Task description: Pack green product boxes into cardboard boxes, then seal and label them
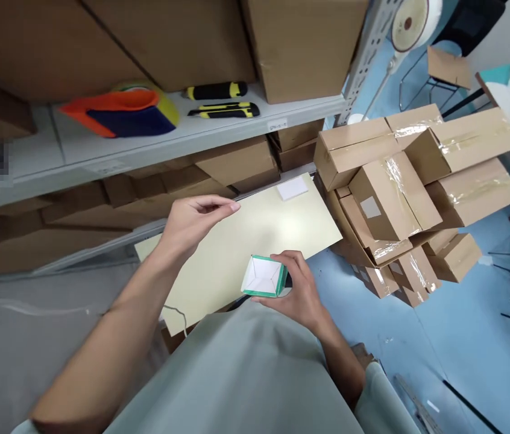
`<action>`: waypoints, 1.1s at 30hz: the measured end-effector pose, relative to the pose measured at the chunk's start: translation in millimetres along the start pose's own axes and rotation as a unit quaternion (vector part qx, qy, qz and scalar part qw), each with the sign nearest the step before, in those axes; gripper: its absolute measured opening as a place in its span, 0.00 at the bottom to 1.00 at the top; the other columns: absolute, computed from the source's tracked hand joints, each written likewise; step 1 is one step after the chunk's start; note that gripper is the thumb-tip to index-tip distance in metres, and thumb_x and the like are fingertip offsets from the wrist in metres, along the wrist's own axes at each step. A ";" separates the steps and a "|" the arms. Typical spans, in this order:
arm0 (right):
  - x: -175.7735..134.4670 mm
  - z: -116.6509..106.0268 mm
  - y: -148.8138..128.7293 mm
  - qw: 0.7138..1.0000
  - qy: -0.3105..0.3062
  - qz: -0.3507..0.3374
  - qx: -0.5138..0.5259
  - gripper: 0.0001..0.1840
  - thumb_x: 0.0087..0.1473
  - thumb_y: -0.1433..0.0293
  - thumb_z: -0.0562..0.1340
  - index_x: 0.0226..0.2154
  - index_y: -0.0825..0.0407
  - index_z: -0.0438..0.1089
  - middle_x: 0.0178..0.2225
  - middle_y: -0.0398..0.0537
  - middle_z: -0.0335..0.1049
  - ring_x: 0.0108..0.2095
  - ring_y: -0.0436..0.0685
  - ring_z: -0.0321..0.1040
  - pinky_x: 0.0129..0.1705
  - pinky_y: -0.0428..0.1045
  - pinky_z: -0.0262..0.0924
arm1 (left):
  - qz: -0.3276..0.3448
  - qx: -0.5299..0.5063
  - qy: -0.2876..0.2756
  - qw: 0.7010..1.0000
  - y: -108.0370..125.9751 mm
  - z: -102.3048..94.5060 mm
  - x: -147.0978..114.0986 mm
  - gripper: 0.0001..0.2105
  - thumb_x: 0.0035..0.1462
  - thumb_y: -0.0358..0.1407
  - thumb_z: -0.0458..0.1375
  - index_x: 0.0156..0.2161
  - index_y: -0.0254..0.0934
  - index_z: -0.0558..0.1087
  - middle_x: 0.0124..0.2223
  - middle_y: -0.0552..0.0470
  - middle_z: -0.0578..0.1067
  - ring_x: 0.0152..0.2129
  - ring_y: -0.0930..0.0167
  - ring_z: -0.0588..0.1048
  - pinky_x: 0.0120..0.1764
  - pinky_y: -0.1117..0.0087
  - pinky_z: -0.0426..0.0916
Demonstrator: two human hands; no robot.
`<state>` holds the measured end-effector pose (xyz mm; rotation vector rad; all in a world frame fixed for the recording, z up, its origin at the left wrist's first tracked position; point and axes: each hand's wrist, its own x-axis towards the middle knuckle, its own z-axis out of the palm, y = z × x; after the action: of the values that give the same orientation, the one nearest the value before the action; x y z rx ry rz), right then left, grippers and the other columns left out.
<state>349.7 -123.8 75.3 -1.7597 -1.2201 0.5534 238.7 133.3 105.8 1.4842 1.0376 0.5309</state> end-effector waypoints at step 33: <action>37.8 -18.1 7.9 0.997 0.040 -0.008 0.072 0.44 0.48 0.53 0.85 0.62 0.41 0.72 0.56 0.54 0.72 0.58 0.67 0.73 0.53 0.58 0.73 | 0.070 0.046 0.036 0.996 -43.5 -28.3 12.2 0.17 0.56 0.49 0.69 0.44 0.40 0.86 0.42 0.48 0.86 0.37 0.66 0.81 0.47 0.66 0.77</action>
<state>383.0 -98.1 82.2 -1.6347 -1.1107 0.5419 208.8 155.1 67.6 1.6383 1.0309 0.6479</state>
